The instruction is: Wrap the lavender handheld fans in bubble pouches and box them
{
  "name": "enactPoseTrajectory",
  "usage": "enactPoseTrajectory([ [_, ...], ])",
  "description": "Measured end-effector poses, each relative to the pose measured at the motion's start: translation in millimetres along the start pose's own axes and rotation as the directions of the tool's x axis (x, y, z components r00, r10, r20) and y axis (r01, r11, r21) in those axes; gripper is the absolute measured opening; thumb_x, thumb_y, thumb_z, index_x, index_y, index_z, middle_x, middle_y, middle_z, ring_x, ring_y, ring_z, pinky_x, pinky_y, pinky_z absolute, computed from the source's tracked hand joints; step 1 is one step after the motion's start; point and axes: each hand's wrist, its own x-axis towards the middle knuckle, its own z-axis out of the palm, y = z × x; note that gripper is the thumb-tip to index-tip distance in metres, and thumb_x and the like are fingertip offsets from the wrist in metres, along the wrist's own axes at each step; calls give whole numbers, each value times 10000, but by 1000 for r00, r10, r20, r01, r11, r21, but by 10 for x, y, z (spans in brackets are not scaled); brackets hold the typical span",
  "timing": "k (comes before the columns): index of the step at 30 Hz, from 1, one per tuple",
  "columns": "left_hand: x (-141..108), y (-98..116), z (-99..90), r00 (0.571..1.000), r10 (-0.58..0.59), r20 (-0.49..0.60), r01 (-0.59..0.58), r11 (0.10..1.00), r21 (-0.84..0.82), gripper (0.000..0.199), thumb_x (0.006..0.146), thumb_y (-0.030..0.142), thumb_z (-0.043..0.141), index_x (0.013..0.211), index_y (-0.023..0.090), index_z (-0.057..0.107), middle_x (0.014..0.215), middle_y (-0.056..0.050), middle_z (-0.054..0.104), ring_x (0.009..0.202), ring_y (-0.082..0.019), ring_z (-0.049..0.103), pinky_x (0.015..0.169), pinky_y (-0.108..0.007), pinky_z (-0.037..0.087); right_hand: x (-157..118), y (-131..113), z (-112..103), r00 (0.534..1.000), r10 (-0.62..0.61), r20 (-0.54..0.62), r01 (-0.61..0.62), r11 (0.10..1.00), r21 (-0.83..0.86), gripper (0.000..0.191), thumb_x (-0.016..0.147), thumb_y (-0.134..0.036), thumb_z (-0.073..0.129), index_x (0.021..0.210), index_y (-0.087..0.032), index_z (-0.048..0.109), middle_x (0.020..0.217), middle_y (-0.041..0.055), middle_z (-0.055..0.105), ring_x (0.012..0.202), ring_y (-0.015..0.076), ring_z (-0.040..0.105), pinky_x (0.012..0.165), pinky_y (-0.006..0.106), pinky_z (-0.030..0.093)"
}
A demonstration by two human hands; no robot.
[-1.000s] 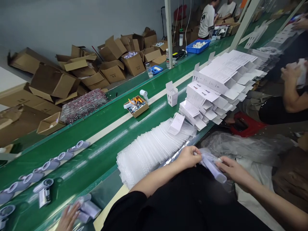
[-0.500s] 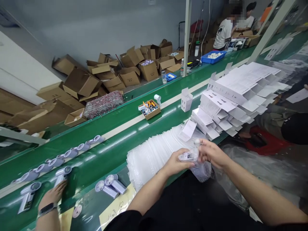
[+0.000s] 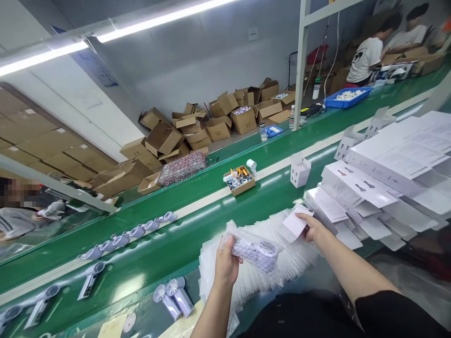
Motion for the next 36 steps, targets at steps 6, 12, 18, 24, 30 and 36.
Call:
enactPoseTrajectory([
  [6, 533, 264, 158, 995, -5, -98, -17, 977, -213, 380, 635, 382, 778, 883, 143, 617, 681, 17, 622, 514, -78, 564, 387, -150, 400, -11, -231, 93, 980, -145, 136, 155, 986, -63, 376, 670, -229, 693, 1005, -248, 524, 924, 38, 684, 867, 216, 659, 758, 351, 530],
  [12, 1275, 667, 896, 959, 280, -40, -282, 932, -229, 415, 669, 329, 757, 1005, 174, 570, 948, -33, 660, 745, -121, 638, 577, -192, 518, 556, -927, 797, 661, -595, 457, 748, 571, -339, 823, 518, -288, 801, 1218, -242, 370, 1186, 88, 577, 1102, 268, 552, 963, 404, 416],
  [18, 1896, 171, 1347, 883, 469, 4, -448, 842, 301, 477, 728, 397, 667, 1105, 190, 462, 1051, -72, 607, 876, -180, 624, 652, -274, 532, 1334, -820, 1067, 624, -557, 549, 781, 466, -415, 951, 501, -220, 763, 1313, -193, 268, 1167, 121, 564, 1076, 298, 561, 974, 464, 379],
  [24, 2040, -65, 1412, 846, 534, 7, -325, 504, 800, 341, 798, 437, 572, 1033, 195, 516, 861, -57, 652, 786, -199, 626, 715, -294, 466, 1436, -773, 919, 531, -521, 668, 845, 390, -367, 840, 546, -179, 710, 1316, -216, 377, 1394, 114, 394, 1267, 296, 402, 1057, 401, 293],
  [30, 2189, -30, 1580, 784, 620, -28, -255, 363, 896, 413, 836, 444, 513, 1135, 160, 509, 937, -129, 664, 889, -261, 630, 771, -326, 438, 1481, -1002, 857, 571, -498, 653, 821, 362, -442, 703, 529, -198, 725, 1183, -202, 466, 1229, 124, 510, 1159, 320, 491, 1010, 427, 334],
  [36, 2079, -358, 1701, 751, 659, -54, -214, 320, 923, 439, 887, 425, 440, 1224, 143, 445, 1119, -167, 592, 1025, -265, 578, 849, -344, 430, 1489, -943, 855, 622, -475, 622, 782, 408, -471, 730, 508, -240, 763, 1137, -206, 392, 966, 63, 602, 864, 259, 614, 823, 396, 455],
])
